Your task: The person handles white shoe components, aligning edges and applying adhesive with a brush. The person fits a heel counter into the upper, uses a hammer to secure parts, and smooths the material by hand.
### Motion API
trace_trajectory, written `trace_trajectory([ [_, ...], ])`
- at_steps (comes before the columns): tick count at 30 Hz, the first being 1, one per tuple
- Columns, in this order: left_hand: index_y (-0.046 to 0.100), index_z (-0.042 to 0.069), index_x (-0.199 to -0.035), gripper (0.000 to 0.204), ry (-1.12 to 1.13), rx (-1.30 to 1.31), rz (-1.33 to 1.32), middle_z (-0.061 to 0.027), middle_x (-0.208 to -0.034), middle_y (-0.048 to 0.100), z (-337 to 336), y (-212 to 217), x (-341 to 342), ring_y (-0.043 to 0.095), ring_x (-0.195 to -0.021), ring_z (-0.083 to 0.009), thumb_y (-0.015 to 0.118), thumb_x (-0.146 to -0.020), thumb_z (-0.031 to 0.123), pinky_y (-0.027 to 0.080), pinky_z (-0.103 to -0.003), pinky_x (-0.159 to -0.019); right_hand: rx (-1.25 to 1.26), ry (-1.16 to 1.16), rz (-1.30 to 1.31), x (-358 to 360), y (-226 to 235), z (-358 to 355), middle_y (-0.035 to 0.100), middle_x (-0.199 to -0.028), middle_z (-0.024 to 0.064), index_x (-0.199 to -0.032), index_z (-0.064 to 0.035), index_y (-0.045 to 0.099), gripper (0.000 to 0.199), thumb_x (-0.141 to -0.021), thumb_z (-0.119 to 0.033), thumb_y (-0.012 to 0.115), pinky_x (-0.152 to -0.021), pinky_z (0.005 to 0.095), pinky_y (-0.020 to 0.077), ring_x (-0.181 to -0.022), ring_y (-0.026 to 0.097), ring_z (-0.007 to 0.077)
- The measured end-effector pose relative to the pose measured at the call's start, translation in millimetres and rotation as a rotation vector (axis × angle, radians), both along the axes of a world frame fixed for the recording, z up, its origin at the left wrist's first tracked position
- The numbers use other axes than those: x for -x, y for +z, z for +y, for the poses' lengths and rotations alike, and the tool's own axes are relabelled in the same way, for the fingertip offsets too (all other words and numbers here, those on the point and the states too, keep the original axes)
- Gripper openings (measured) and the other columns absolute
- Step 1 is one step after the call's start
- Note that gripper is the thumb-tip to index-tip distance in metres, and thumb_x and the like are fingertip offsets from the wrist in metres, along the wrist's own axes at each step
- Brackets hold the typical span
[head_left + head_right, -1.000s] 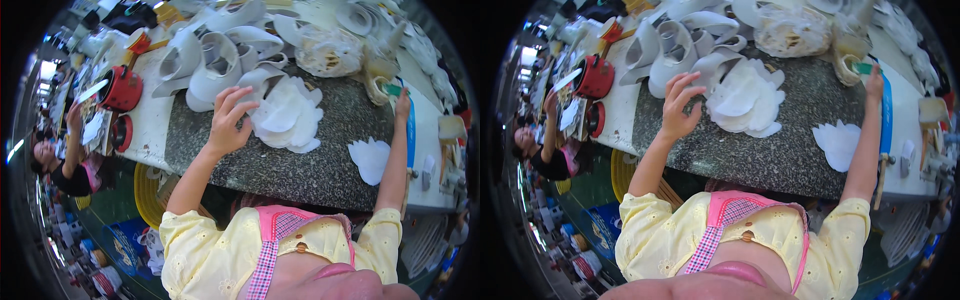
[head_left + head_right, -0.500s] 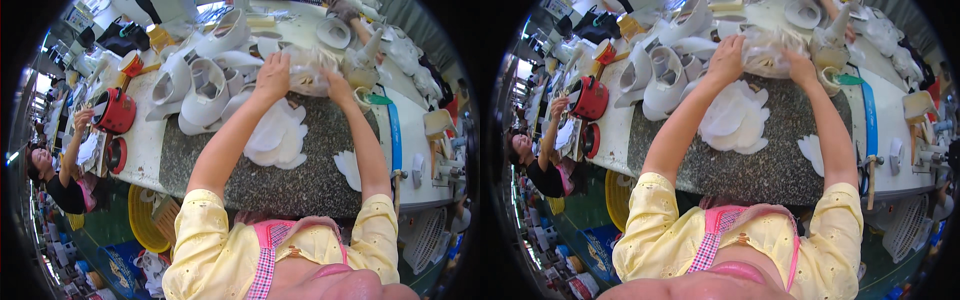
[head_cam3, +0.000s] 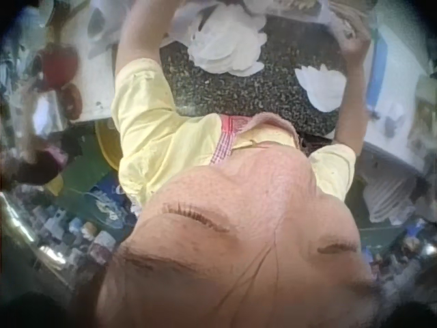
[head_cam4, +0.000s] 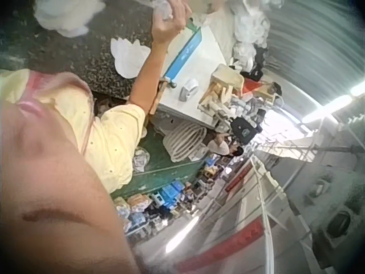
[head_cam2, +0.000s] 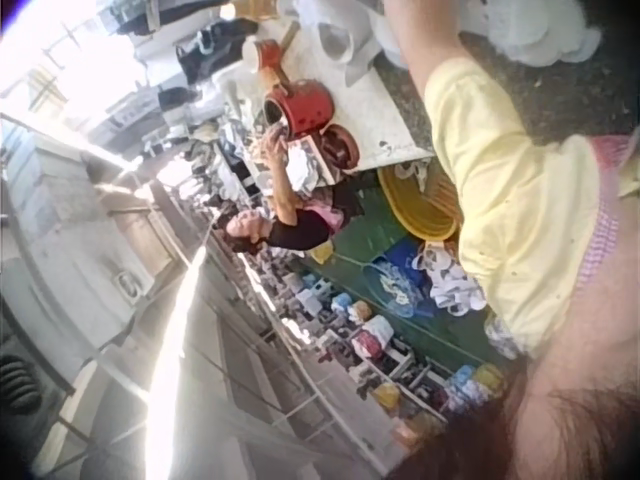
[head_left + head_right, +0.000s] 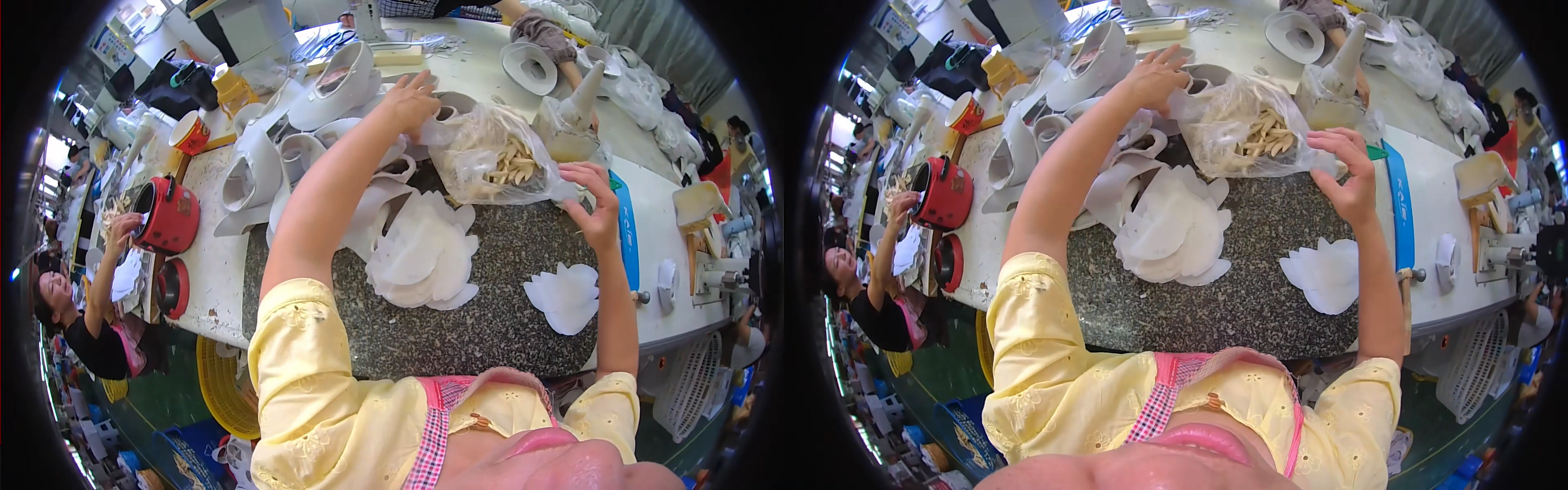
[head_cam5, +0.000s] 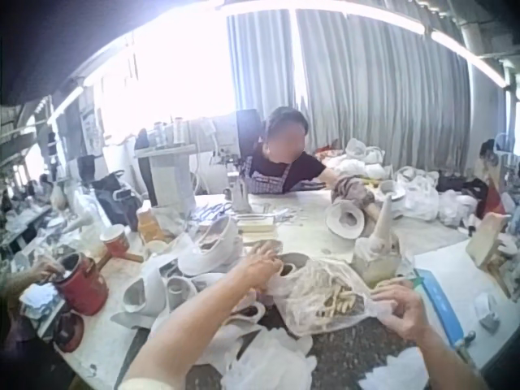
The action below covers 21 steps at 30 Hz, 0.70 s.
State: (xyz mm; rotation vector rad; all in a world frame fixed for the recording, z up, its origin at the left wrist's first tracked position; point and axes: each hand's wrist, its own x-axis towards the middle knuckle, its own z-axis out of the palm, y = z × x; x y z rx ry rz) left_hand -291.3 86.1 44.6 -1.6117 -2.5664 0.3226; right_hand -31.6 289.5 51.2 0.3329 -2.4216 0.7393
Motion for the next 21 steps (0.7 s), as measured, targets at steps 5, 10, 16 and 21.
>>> trace_trajectory([
  [5,0.06,0.011,-0.081,0.042,-0.169,-0.08,-0.028,-0.0098,-0.115,0.047,-33,36,-5,0.023,-0.125,-0.0312,0.077,-0.046,0.023,0.026,-0.044,-0.099,0.182,0.054,-0.036,12,-20,-43,0.061,-0.088,0.0075,-0.089,-0.0041,0.061,0.025,-0.064,0.0,0.06,-0.079,0.0317,0.0394,-0.088,0.052,0.0233],
  [10,0.061,0.021,-0.1,0.053,-0.007,-0.776,0.061,-0.0127,-0.13,0.033,-85,38,-2,0.017,-0.127,-0.0344,0.076,-0.051,0.032,0.023,-0.042,-0.101,0.305,0.016,0.026,39,-23,-78,0.061,-0.09,0.0082,-0.091,-0.0047,0.061,0.026,-0.065,-0.002,0.06,-0.079,0.0311,0.0392,-0.089,0.051,0.0245],
  [16,0.058,0.019,-0.107,0.046,-0.074,-0.695,0.082,-0.0112,-0.129,0.037,-85,11,-62,0.029,-0.121,-0.0327,0.07,-0.064,0.031,0.029,-0.04,-0.097,0.074,0.051,0.143,65,-27,-111,0.06,-0.091,0.0081,-0.092,-0.0044,0.06,0.025,-0.068,-0.004,0.06,-0.08,0.0323,0.0388,-0.09,0.05,0.0258],
  [21,0.059,0.007,-0.1,0.041,0.557,-1.255,0.266,-0.0135,-0.108,0.053,-228,-2,-35,0.045,-0.102,-0.0298,0.067,-0.067,0.031,0.033,-0.04,-0.091,0.098,0.134,-0.058,56,-44,-108,0.061,-0.091,0.0075,-0.068,-0.0021,0.061,0.01,-0.072,-0.012,0.061,-0.082,0.0339,0.0378,-0.092,0.049,0.0254],
])
